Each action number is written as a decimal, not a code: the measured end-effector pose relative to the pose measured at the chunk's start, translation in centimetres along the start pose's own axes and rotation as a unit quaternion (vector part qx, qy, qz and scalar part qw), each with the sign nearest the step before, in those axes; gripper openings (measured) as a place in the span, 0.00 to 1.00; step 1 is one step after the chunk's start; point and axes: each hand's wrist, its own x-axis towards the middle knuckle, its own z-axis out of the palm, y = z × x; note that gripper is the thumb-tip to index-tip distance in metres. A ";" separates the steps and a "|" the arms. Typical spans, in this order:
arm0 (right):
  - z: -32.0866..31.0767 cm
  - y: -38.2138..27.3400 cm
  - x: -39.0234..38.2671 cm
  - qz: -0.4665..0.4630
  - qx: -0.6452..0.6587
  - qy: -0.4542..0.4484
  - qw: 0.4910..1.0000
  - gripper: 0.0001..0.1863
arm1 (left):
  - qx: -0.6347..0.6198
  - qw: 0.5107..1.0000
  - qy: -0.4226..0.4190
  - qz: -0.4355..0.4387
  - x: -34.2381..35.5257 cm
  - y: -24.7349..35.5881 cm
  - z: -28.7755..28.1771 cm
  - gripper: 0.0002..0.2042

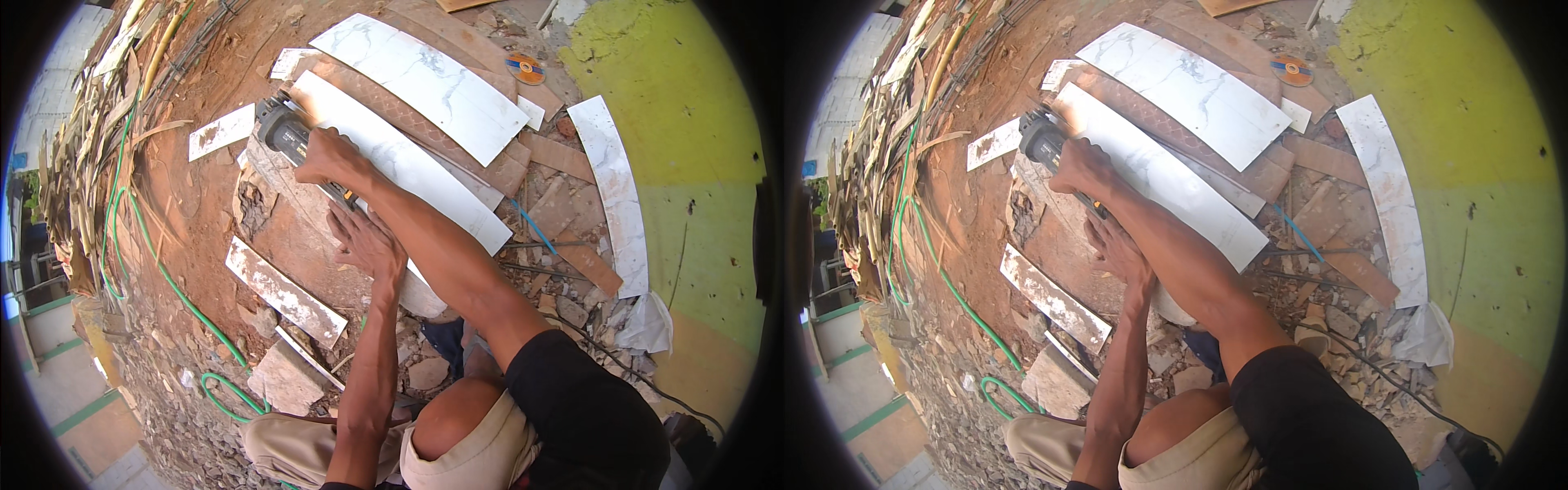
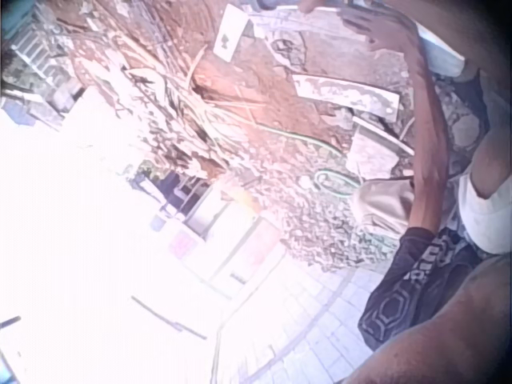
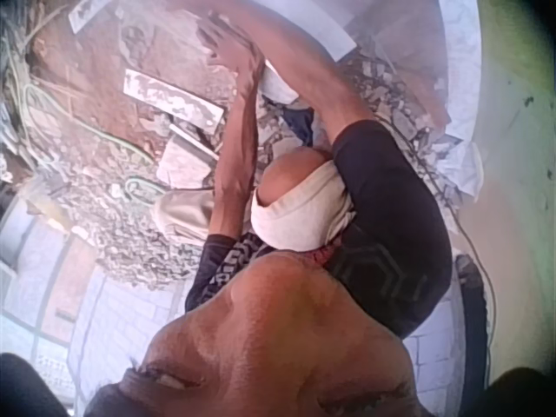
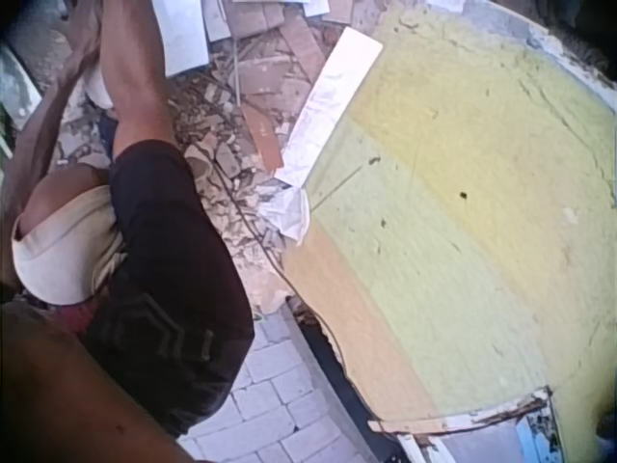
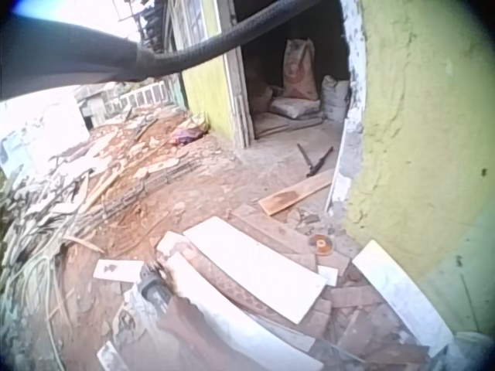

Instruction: The person uses an angle grinder to cut white marble-patterned tiles on the ground. They adjust the grinder, position the tiles, and make multiple cuts while sitting on the floor.

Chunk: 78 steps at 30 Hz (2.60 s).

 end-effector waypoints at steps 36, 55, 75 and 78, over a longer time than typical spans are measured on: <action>-0.2 -0.5 -0.7 0.034 -0.003 -0.021 0.999 0.25 | -0.014 0.999 0.035 0.015 0.2 -1.1 1.0 0.38; -0.1 0.1 -2.5 0.040 -0.017 0.004 0.999 0.21 | -0.039 0.999 0.016 0.005 0.2 -0.3 0.0 0.45; 0.0 2.0 -3.8 0.021 -0.011 -0.003 1.000 0.17 | -0.062 0.997 0.027 0.049 -0.1 -0.3 -0.6 0.43; -0.2 1.8 -4.1 0.024 -0.001 -0.018 1.000 0.18 | -0.082 0.993 0.048 0.070 -0.1 -1.2 0.1 0.42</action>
